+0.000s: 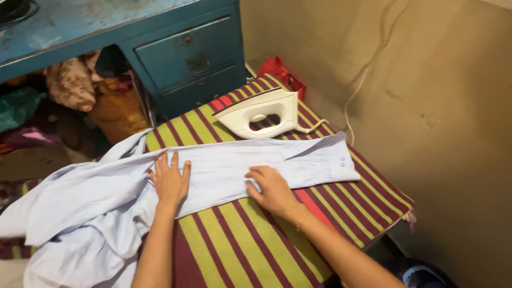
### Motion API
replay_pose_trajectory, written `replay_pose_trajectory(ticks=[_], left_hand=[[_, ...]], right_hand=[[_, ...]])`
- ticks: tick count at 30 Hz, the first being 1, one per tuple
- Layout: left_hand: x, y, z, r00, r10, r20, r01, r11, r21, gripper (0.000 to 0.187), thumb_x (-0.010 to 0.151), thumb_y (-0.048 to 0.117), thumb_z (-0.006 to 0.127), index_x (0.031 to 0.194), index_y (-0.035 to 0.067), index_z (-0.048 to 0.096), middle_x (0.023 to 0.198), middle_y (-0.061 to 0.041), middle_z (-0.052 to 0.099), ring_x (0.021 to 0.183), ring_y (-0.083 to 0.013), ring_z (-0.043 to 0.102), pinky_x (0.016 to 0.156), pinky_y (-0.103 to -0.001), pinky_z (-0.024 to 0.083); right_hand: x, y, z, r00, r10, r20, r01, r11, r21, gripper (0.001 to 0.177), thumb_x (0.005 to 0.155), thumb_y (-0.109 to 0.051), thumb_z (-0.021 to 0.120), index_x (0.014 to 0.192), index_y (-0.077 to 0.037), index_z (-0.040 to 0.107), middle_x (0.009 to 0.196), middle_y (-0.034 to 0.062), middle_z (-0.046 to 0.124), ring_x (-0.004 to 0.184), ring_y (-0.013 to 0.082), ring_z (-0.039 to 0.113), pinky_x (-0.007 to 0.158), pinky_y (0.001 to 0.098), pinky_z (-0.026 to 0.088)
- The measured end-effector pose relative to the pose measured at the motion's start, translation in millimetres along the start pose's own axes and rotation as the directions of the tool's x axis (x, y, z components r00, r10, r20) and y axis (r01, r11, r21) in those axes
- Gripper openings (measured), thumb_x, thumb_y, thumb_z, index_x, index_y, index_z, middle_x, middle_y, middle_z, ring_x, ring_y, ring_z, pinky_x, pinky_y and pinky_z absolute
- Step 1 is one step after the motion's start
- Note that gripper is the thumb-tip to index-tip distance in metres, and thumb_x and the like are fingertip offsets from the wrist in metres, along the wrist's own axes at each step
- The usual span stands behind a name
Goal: The person irons a light blue shirt on a striped ironing board. They smooth the fabric with their hands, use a white electric iron to press the sleeves and body, and periodically flip the shirt to iron different sections.
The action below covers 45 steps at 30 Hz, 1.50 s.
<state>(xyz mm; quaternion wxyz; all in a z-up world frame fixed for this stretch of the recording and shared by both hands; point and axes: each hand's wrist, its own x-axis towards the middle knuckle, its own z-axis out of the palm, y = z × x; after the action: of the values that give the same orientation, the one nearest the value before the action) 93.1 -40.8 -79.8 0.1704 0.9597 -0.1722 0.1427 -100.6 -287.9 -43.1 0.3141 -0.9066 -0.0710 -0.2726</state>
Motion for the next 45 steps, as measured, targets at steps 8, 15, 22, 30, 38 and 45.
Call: replay_pose_trajectory(ticks=[8, 15, 22, 30, 38, 45], left_hand=[[-42, -4, -32, 0.962, 0.229, -0.146, -0.234, 0.972, -0.017, 0.029, 0.096, 0.027, 0.063, 0.117, 0.006, 0.068, 0.124, -0.015, 0.061, 0.121, -0.0346, 0.054, 0.104, -0.049, 0.040], [-94, 19, -68, 0.944, 0.330, -0.028, -0.329, 0.922, -0.204, 0.020, 0.084, 0.026, 0.075, 0.089, 0.008, 0.067, 0.093, -0.008, 0.059, 0.093, -0.0293, 0.058, 0.082, -0.044, 0.046], [-109, -43, -88, 0.906, 0.419, -0.062, -0.423, 0.900, -0.101, 0.022, 0.080, 0.011, 0.071, 0.102, 0.009, 0.070, 0.093, -0.006, 0.061, 0.090, -0.0279, 0.061, 0.077, -0.043, 0.048], [-96, -36, -102, 0.897, 0.358, 0.258, -0.337, 0.934, -0.121, 0.016, 0.076, 0.016, 0.064, 0.088, 0.010, 0.073, 0.084, -0.009, 0.069, 0.086, -0.0310, 0.068, 0.073, -0.045, 0.053], [-63, -1, -104, 0.822, 0.106, 0.560, -0.146, 0.989, 0.026, 0.033, 0.095, 0.040, 0.055, 0.096, 0.014, 0.076, 0.091, -0.013, 0.075, 0.090, -0.0340, 0.071, 0.080, -0.046, 0.054], [-18, 70, -118, 0.897, 0.343, 0.280, -0.339, 0.939, -0.065, 0.024, 0.091, 0.035, 0.059, 0.098, 0.018, 0.075, 0.094, -0.005, 0.075, 0.093, -0.0293, 0.070, 0.073, -0.047, 0.055]], right_hand=[[29, -18, 26, 1.000, 0.003, 0.020, -0.002, 0.998, -0.055, 0.022, 0.090, -0.021, 0.071, 0.107, -0.006, 0.070, 0.111, 0.0131, 0.066, 0.105, 0.0324, 0.062, 0.092, 0.0433, 0.051], [32, -35, 37, 0.877, -0.344, 0.335, 0.302, 0.938, 0.171, 0.026, 0.078, -0.027, 0.079, 0.094, -0.009, 0.069, 0.094, 0.0113, 0.063, 0.093, 0.0315, 0.060, 0.080, 0.0425, 0.049], [27, -17, 30, 0.863, -0.422, 0.278, 0.437, 0.899, 0.008, 0.022, 0.082, -0.002, 0.065, 0.103, -0.005, 0.064, 0.101, 0.0111, 0.059, 0.094, 0.0292, 0.058, 0.082, 0.0394, 0.048], [24, 0, -3, 0.914, -0.198, 0.354, 0.235, 0.970, -0.064, 0.025, 0.074, 0.006, 0.063, 0.094, -0.010, 0.064, 0.097, 0.0092, 0.059, 0.094, 0.0304, 0.058, 0.079, 0.0402, 0.049], [27, -14, -28, 0.853, -0.135, 0.505, 0.141, 0.990, 0.026, 0.019, 0.080, -0.022, 0.074, 0.090, -0.007, 0.068, 0.089, 0.0131, 0.064, 0.089, 0.0345, 0.064, 0.076, 0.0453, 0.051], [45, -8, -62, 0.920, -0.247, 0.304, 0.256, 0.967, 0.011, 0.013, 0.087, -0.019, 0.073, 0.091, -0.008, 0.068, 0.089, 0.0122, 0.065, 0.087, 0.0336, 0.065, 0.075, 0.0459, 0.051]])
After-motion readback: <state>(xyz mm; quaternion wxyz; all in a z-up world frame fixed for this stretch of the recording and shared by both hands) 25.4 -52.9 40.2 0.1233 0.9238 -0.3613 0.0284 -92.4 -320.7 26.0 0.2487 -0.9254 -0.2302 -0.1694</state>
